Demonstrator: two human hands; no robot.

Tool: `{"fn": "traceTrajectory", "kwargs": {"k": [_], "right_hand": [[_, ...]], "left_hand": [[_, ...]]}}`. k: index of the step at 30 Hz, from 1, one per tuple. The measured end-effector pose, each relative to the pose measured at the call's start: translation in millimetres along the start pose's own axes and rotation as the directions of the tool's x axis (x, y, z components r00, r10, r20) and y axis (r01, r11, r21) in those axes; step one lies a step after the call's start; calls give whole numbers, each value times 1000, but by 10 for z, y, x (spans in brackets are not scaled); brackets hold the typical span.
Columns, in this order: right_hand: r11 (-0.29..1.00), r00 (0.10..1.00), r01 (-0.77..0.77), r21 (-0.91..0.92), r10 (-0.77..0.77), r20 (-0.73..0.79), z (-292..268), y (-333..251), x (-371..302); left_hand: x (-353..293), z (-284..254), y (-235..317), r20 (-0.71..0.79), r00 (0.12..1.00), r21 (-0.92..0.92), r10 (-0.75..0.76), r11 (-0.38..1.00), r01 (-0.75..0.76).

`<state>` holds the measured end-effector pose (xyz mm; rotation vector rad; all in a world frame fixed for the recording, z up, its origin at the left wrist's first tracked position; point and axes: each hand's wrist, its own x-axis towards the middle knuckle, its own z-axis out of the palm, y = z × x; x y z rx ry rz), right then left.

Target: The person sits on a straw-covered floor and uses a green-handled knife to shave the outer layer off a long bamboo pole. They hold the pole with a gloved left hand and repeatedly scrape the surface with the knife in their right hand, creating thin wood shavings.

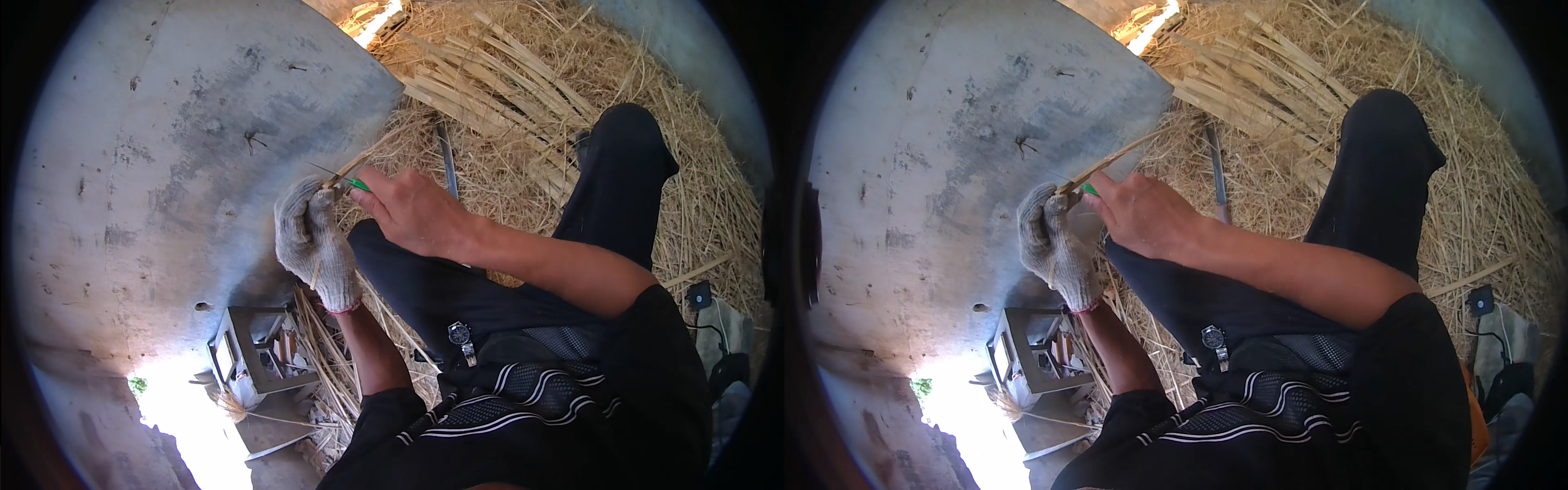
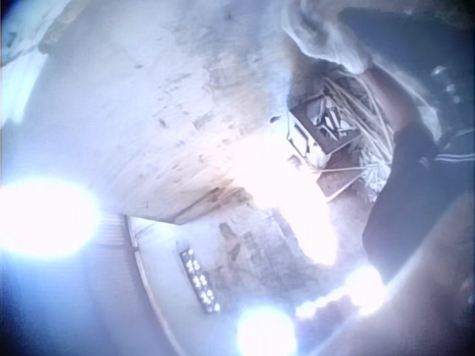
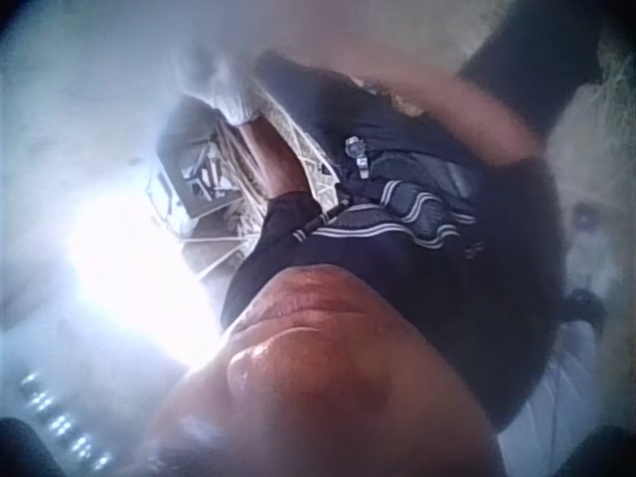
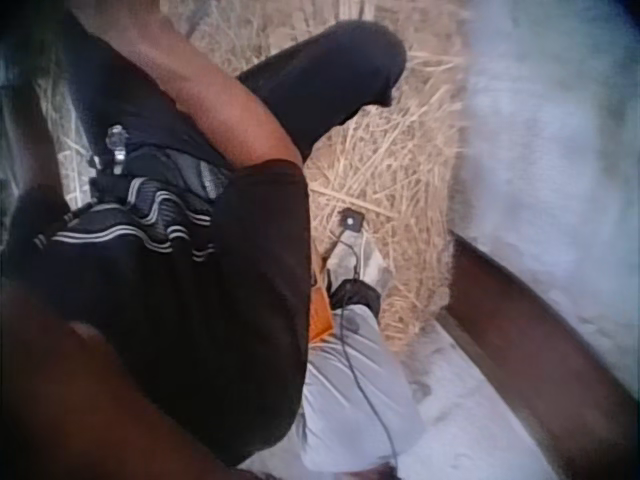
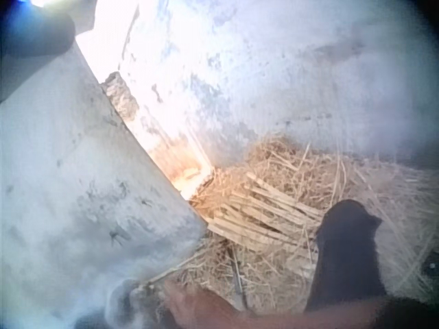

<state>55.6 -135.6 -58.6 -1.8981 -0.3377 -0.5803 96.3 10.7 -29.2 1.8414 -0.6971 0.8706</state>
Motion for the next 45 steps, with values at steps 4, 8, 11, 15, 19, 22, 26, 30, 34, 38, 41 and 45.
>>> {"fn": "traceTrajectory", "kwargs": {"k": [4, 8, 11, 15, 19, 22, 26, 30, 34, 38, 41, 45], "right_hand": [[980, 996, -58, -191, 70, 55, -49, -76, -25], [965, 995, -93, -246, 98, 8, -15, 73, 17], [974, 996, -75, -213, 83, 29, -41, -107, -28], [923, 969, -190, -334, 232, 91, 4, 283, 1], [755, 820, -442, -484, 559, 122, -41, 1153, -83], [776, 851, -433, -458, 519, 76, 77, 1034, -191], [850, 911, -377, -369, 412, 19, 30, 692, -79], [965, 965, -254, -71, 258, 48, -125, 113, 36], [990, 991, -127, 65, 124, 52, 23, -240, 10], [989, 991, -129, 65, 127, 42, 86, -239, -23], [988, 988, -146, 46, 143, 52, 57, -245, -47], [987, 989, -132, -93, 138, 58, 67, -154, -79]], "left_hand": [[14, -62, 19, 40, 999, 26, 22, 999, -23], [35, -55, -39, 45, 997, -1, 56, 998, -56], [49, -76, -65, 71, 990, 16, 120, 992, -122], [15, -57, 10, 77, 996, -89, 40, 995, -33], [69, 54, 99, 157, 961, -31, 229, 973, -227], [28, 87, 61, 84, 992, -107, 93, 991, -84], [44, 5, 70, -24, 1000, -16, 18, 1000, -18], [-16, -22, 204, -149, 979, -34, -139, 990, 136], [-15, 41, 262, -137, 974, -66, -183, 982, 175], [-21, 56, 272, -88, 965, -141, -247, 962, 233], [-35, 91, 300, -105, 959, -130, -262, 960, 247], [-48, 154, 391, -113, 956, -141, -271, 957, 254]]}}
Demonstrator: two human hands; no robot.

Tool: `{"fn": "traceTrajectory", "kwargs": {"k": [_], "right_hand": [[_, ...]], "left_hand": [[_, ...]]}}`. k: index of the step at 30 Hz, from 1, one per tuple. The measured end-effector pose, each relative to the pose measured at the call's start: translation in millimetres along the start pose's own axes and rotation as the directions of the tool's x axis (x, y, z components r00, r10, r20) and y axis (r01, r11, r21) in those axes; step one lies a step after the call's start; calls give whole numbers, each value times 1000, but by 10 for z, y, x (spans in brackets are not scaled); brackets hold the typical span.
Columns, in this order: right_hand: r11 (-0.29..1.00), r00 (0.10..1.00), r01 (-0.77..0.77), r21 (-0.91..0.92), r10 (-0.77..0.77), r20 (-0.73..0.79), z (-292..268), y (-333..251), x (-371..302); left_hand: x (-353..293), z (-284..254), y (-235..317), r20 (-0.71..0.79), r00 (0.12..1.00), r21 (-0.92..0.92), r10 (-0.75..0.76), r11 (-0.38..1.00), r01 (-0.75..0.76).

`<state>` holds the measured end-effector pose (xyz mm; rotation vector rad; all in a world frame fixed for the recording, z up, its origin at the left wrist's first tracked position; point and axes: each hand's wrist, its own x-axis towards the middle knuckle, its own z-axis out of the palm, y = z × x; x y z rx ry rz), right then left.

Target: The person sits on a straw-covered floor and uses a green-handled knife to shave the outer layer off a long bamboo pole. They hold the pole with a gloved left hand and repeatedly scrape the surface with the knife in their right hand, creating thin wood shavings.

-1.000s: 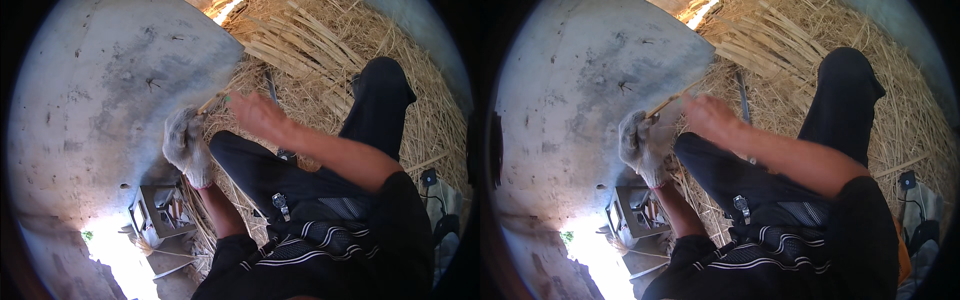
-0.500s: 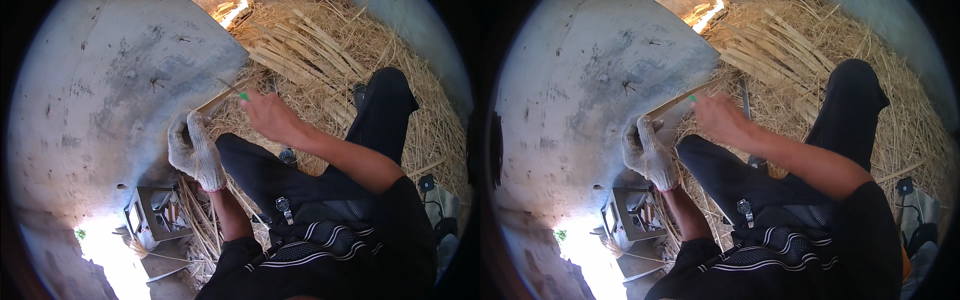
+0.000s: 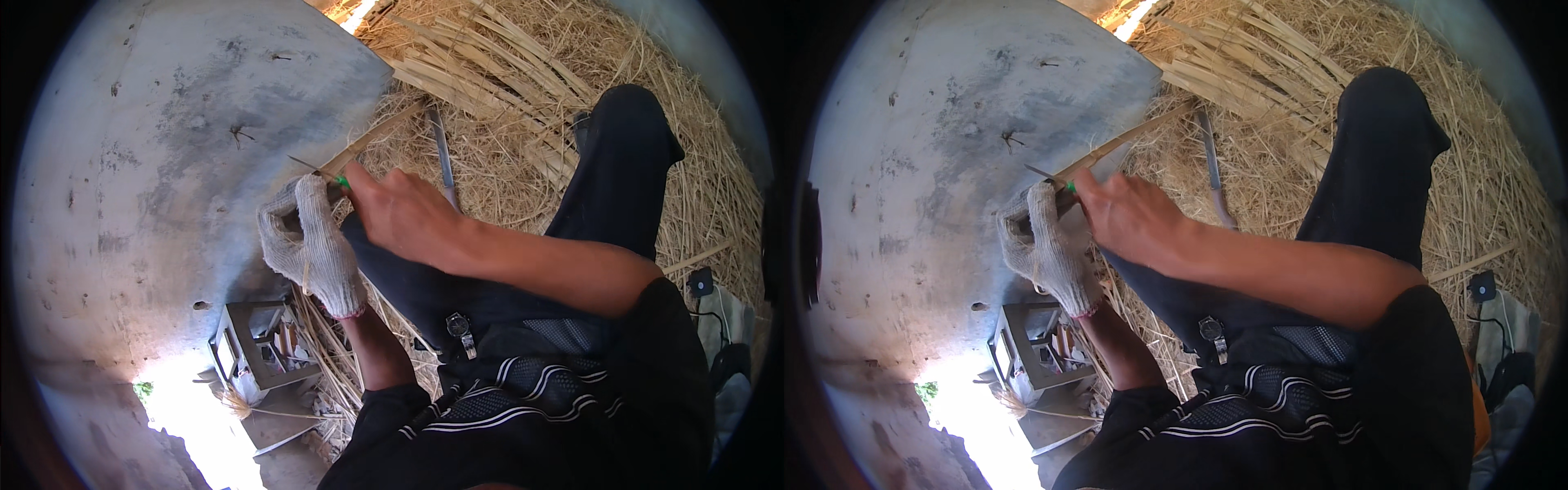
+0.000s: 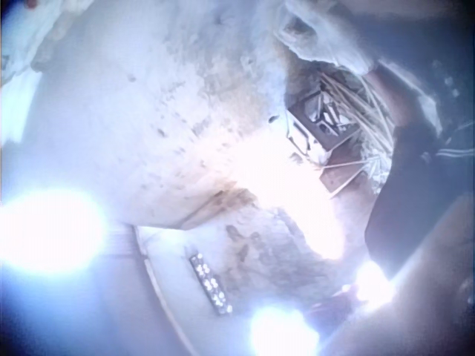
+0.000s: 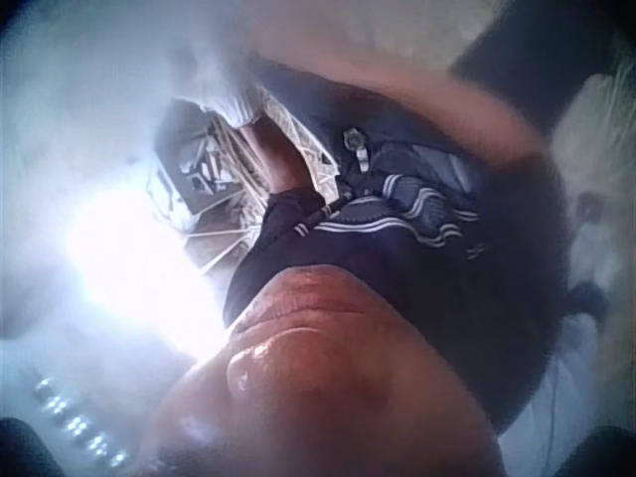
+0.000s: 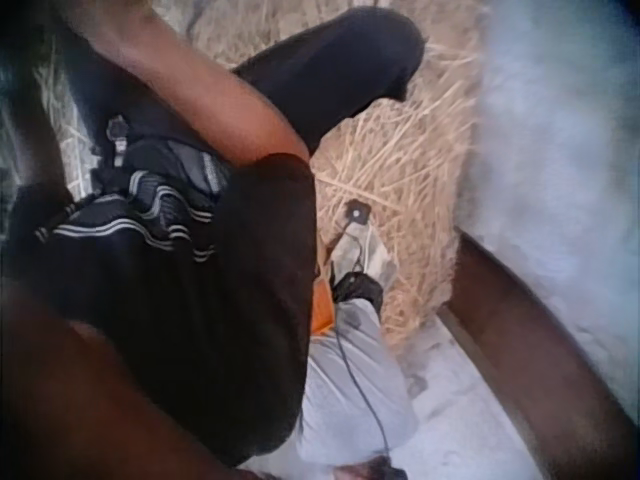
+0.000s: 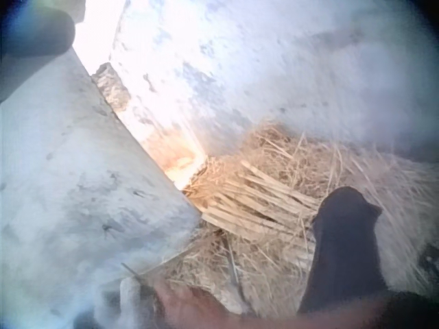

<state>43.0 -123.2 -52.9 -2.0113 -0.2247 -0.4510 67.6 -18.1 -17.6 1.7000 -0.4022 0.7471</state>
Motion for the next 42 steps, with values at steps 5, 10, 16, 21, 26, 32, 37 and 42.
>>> {"fn": "traceTrajectory", "kwargs": {"k": [5, 10, 16, 21, 26, 32, 37, 42], "right_hand": [[995, 998, 20, -95, -26, -65, 220, 212, 122], [966, 988, 21, -258, -59, -140, 324, 406, 95], [934, 999, -47, -353, 50, -2, 364, 433, 138], [732, 925, -347, -587, 370, -85, 333, 2438, -86], [948, 945, -317, 7, 316, -83, -110, 871, 276], [984, 992, 104, 145, -91, -91, 42, 80, 141], [993, 998, 7, 121, -14, 56, -65, -177, 76], [996, 999, 26, 88, -29, 25, -33, -157, 56]], "left_hand": [[49, -140, -30, 32, 999, 155, -38, 987, 32], [4, -159, -50, 39, 999, 129, -29, 991, 24], [23, -207, -51, 81, 996, 63, 35, 997, -40], [118, 2, 62, 131, 990, 70, 61, 995, -71], [120, -262, -69, 108, 977, -192, -184, 961, 202], [114, -247, -185, 62, 956, -285, -286, 913, 292], [102, -258, -213, 29, 955, -302, -294, 908, 289], [73, -248, -254, -21, 961, -259, -276, 930, 261]]}}
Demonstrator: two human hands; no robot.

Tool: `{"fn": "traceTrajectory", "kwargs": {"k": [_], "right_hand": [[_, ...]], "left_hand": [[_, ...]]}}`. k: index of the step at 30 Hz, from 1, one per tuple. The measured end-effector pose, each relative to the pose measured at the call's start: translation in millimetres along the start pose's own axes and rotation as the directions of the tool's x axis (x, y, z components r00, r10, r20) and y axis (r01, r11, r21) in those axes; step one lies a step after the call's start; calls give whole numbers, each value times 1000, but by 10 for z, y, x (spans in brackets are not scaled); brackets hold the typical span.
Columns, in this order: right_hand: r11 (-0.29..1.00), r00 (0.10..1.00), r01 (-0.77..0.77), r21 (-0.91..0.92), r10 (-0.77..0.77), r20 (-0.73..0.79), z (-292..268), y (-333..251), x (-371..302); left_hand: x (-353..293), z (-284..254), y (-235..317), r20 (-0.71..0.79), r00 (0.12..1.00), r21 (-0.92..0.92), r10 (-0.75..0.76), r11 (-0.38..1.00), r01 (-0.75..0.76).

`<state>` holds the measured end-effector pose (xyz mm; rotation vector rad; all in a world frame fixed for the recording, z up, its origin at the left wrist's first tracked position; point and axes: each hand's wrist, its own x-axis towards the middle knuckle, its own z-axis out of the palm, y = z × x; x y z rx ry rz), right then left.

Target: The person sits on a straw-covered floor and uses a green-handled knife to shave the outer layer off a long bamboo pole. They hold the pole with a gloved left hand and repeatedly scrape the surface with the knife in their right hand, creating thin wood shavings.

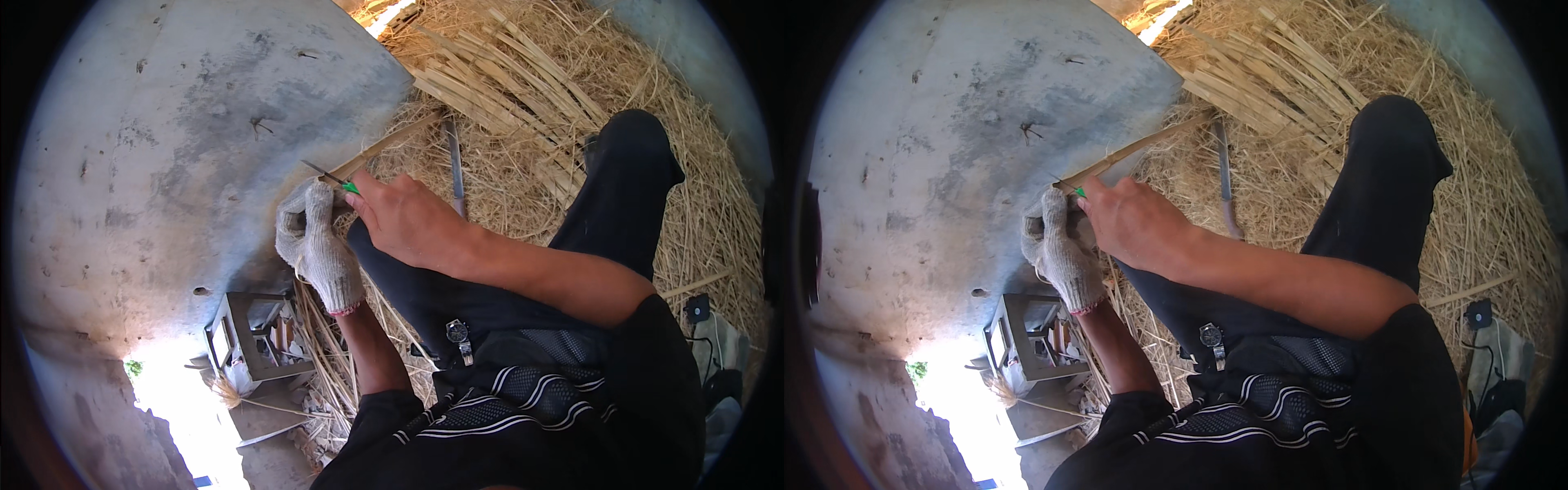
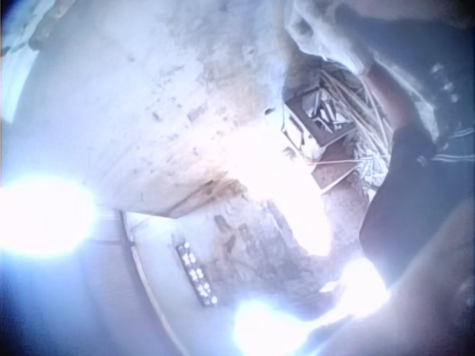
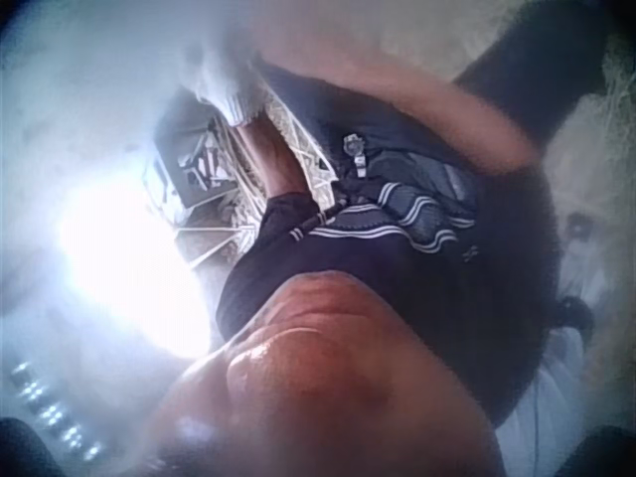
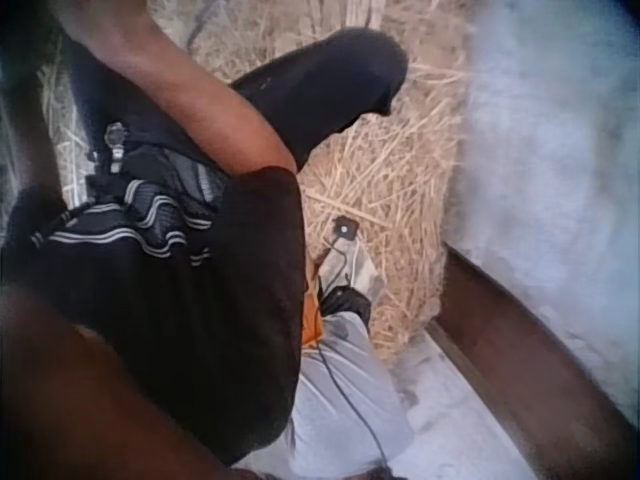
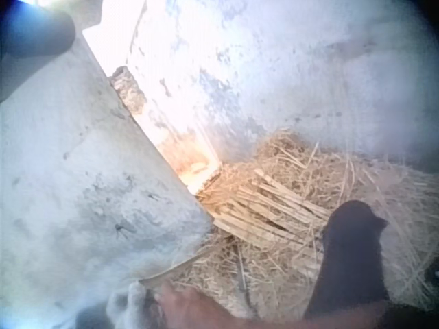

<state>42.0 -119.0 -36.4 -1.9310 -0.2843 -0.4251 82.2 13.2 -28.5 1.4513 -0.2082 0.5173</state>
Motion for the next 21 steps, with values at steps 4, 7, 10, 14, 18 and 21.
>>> {"fn": "traceTrajectory", "kwargs": {"k": [4, 7, 10, 14, 18, 21], "right_hand": [[980, 999, -32, -198, 23, -46, 232, 143, 79], [964, 999, 11, -266, -23, -45, 371, 146, 242], [929, 1000, -1, -371, 6, 13, 391, 282, 287], [851, 995, -89, -517, 98, -10, 333, 646, 227], [918, 988, -116, -379, 147, 52, 163, 445, 132], [961, 992, -128, -244, 129, -9, 116, 303, 96]], "left_hand": [[1, 19, -14, 22, 998, 152, 56, 987, -59], [145, -72, 46, 42, 991, 182, 126, 974, -132], [165, -204, 3, 30, 988, 249, 153, 956, -155], [77, -59, 58, 48, 989, 220, 137, 965, -144], [44, -93, 12, 37, 995, 206, 95, 973, -100], [35, -18, 85, 34, 991, 192, 130, 972, -134]]}}
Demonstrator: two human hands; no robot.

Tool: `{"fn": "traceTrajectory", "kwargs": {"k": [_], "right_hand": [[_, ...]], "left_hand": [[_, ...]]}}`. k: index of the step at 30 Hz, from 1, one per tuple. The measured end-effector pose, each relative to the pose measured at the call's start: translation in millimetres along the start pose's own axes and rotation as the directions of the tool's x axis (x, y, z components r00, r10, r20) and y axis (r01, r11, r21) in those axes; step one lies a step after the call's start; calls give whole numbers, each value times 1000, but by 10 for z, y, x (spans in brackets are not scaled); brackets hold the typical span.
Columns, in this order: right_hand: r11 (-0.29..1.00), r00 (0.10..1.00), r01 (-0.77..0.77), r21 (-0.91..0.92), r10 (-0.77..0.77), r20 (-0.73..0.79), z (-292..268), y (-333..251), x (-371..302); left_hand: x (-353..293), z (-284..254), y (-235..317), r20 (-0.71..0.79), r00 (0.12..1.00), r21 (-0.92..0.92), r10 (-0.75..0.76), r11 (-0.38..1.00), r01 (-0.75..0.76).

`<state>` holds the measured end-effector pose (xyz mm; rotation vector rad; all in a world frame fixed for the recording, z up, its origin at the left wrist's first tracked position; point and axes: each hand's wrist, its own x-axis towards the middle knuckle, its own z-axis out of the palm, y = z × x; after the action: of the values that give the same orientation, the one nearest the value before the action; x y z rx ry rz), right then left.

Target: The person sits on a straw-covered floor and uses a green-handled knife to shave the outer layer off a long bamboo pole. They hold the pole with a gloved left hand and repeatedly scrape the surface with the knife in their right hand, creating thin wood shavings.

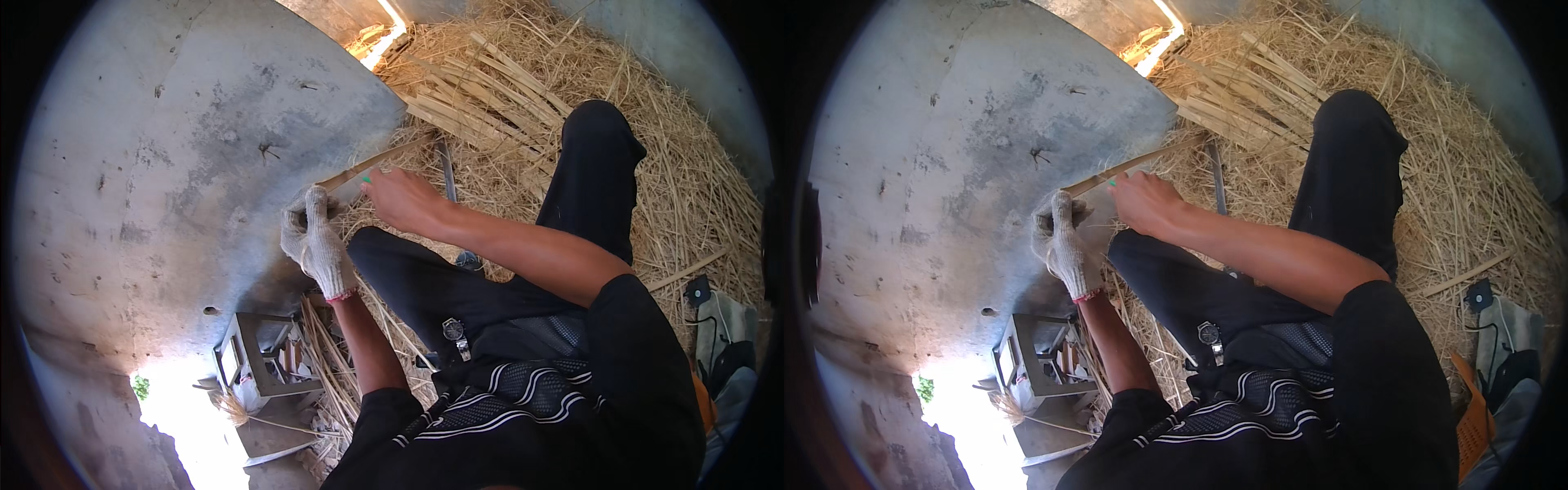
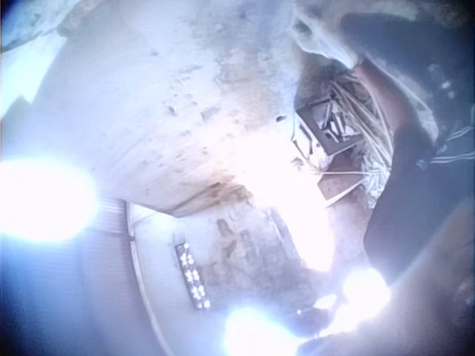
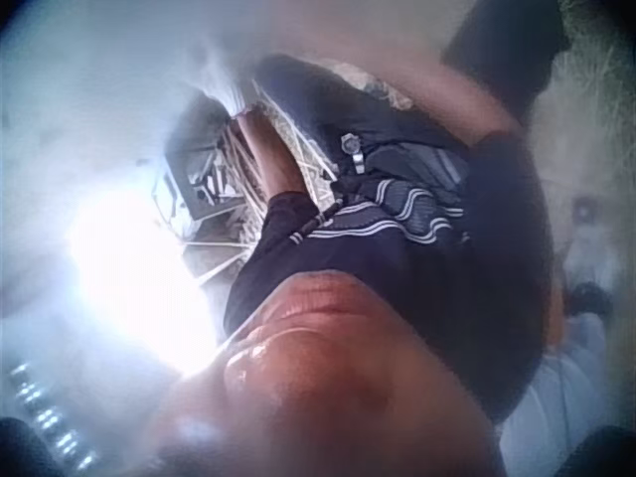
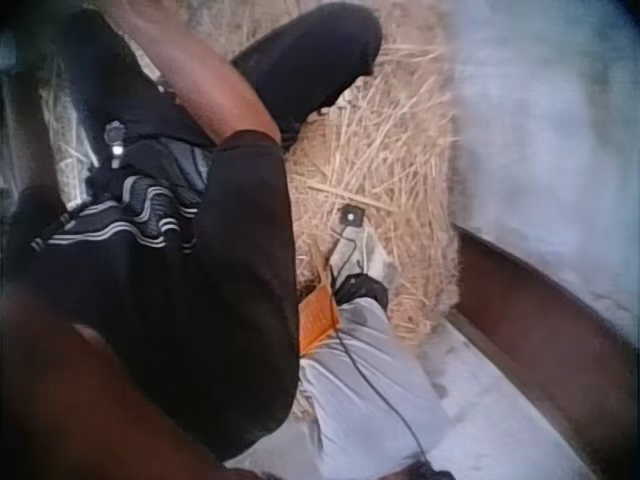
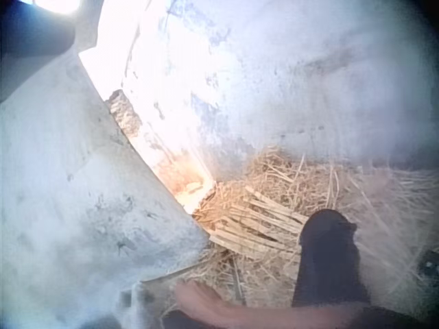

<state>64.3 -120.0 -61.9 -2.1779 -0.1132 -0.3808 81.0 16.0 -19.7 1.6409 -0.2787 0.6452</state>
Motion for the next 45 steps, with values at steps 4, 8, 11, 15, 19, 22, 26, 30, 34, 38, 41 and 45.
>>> {"fn": "traceTrajectory", "kwargs": {"k": [4, 8, 11, 15, 19, 22, 26, 30, 34, 38, 41, 45], "right_hand": [[969, 993, 106, 224, -94, -64, -102, -210, -106], [946, 993, 111, 303, -95, -66, -10, -281, -43], [942, 990, 132, 307, -107, -97, 50, -314, -25], [918, 999, 53, 392, -48, -21, -88, -382, -38], [906, 999, 50, 421, -41, -31, -136, -370, 4], [884, 998, 60, 463, -58, -19, -196, -400, 7], [875, 999, 48, 481, -52, -4, -226, -407, 18], [868, 995, 79, 491, -42, -85, -129, -305, 37], [870, 997, 72, 488, -51, -55, -198, -360, -12], [931, 995, 92, 354, -79, -52, -200, -323, 14], [975, 992, 107, 193, -92, -87, -110, -259, 63], [993, 985, 117, 6, -115, -125, 215, 93, 78]], "left_hand": [[6, -39, -66, 13, 999, -33, -32, 999, 32], [3, -26, -103, 11, 999, -81, -36, 996, 37], [57, -83, -161, 2, 998, -46, -56, 997, 56], [21, -1, -100, -20, 999, -28, -30, 999, 29], [5, 103, 6, -17, 999, -76, -44, 996, 43], [34, 87, -70, -26, 1000, -70, -10, 998, 9], [56, 57, -152, -30, 999, -68, -37, 997, 35], [-14, 143, -28, -5, 999, -36, -35, 999, 35], [33, 86, -130, -1, 1000, -36, 4, 999, -4], [39, 61, -135, 38, 999, 72, 8, 997, -11], [58, 114, -118, 11, 1000, 34, 17, 999, -17], [13, 112, -35, 42, 999, -24, -8, 1000, 9]]}}
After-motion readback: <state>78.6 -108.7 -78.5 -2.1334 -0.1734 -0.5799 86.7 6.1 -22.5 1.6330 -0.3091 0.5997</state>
